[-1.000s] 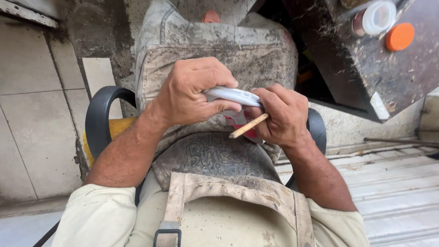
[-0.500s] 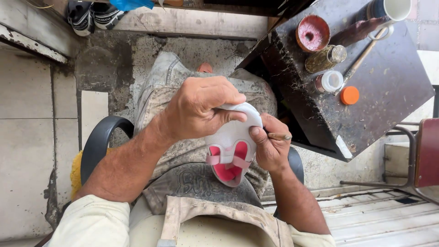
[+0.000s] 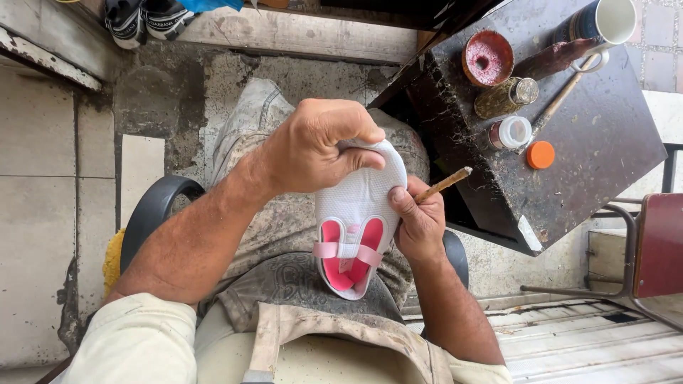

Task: Applying a liquid substance to the edges of a shoe using a small brush for repair or finishing

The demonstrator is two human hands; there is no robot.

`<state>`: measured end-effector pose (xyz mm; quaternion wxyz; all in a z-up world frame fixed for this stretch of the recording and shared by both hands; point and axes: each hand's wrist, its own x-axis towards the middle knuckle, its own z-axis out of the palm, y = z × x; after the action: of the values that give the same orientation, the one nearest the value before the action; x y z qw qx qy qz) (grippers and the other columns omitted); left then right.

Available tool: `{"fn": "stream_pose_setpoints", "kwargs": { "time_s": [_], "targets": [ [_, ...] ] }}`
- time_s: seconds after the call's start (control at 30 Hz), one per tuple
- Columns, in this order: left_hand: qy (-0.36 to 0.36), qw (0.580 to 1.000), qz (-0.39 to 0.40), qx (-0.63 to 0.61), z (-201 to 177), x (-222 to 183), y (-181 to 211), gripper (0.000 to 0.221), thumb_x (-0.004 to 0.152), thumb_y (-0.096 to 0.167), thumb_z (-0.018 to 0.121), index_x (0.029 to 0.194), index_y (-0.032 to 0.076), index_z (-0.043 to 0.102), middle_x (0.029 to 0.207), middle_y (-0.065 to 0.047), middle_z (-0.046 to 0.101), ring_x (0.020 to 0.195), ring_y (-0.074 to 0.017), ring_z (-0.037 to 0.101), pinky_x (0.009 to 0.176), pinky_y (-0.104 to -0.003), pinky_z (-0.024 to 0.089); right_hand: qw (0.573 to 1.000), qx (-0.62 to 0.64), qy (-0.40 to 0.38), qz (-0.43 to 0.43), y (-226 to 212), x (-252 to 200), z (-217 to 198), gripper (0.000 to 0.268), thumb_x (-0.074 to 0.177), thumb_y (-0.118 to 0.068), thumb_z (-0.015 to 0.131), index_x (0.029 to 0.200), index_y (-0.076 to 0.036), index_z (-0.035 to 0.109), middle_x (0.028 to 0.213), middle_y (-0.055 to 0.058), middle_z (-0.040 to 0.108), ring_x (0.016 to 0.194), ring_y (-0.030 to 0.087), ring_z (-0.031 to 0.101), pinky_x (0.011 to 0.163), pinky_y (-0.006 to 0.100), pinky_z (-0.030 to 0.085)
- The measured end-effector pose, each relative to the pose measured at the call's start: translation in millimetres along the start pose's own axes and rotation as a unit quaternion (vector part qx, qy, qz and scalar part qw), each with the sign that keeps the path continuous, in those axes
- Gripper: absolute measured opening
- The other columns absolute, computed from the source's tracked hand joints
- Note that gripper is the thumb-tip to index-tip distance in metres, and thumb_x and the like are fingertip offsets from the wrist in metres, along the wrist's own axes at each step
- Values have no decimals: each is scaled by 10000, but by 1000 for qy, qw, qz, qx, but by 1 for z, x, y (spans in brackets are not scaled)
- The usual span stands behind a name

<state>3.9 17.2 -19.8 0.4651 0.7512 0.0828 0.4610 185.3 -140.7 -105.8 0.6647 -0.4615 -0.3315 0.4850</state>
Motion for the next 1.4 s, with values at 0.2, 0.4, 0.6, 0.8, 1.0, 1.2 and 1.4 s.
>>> {"fn": "stream_pose_setpoints", "kwargs": {
  "time_s": [0.2, 0.4, 0.6, 0.8, 1.0, 1.2, 1.4],
  "targets": [
    [-16, 999, 14, 27, 0, -1, -10, 179, 938, 127, 794, 885, 46, 643, 771, -109, 632, 673, -315, 676, 597, -371, 537, 999, 15, 32, 29, 22, -2, -14, 169, 912, -118, 675, 895, 50, 676, 654, 217, 692, 551, 240, 723, 525, 338, 600],
    [-25, 999, 21, 41, 0, -1, -16, 213, 959, 171, 768, 866, 51, 619, 755, -105, 613, 661, -315, 666, 584, -375, 539, 999, 8, 32, 27, 24, 1, -13, 180, 923, -133, 669, 894, 44, 682, 663, 205, 699, 566, 239, 731, 537, 337, 605],
    [-13, 1000, -18, 16, -2, -4, -12, 206, 936, 214, 814, 937, 76, 661, 778, -72, 641, 680, -241, 663, 636, -345, 547, 965, -232, -28, -120, -21, 5, 13, 201, 979, -167, 680, 833, -28, 687, 633, 85, 584, 577, 111, 503, 505, 294, 469],
    [-69, 992, -9, 109, -12, -10, 20, 279, 962, 363, 749, 971, 87, 706, 867, -88, 703, 759, -316, 715, 684, -401, 565, 821, -461, -67, -329, -48, 12, 30, 220, 999, -223, 696, 925, -16, 716, 698, 103, 553, 519, 293, 558, 496, 338, 493],
    [-89, 974, -62, 197, -6, -70, -9, 300, 1032, 399, 673, 933, 116, 654, 860, -56, 652, 776, -306, 686, 686, -403, 549, 699, -603, -98, -372, -3, 7, 6, 196, 987, -295, 673, 1042, -114, 724, 761, 41, 547, 534, 292, 587, 522, 390, 508],
    [-162, 875, -48, 453, -7, -92, -21, 225, 983, 125, 654, 773, 199, 621, 646, 65, 501, 537, -97, 457, 439, -275, 403, 604, -764, -226, -36, -28, 4, 22, 968, 854, -659, 800, 1526, -117, 363, 1337, 125, 647, 852, 278, 704, 583, 463, 568],
    [-229, 828, -170, 483, -17, -136, -51, 125, 782, 171, 703, 835, 154, 590, 733, 8, 530, 588, -252, 571, 461, -417, 453, 600, -766, -195, -127, -7, -17, -14, 473, 839, -405, 832, 1232, -184, 687, 1156, 25, 709, 746, 274, 720, 451, 426, 456]
  ]
}}
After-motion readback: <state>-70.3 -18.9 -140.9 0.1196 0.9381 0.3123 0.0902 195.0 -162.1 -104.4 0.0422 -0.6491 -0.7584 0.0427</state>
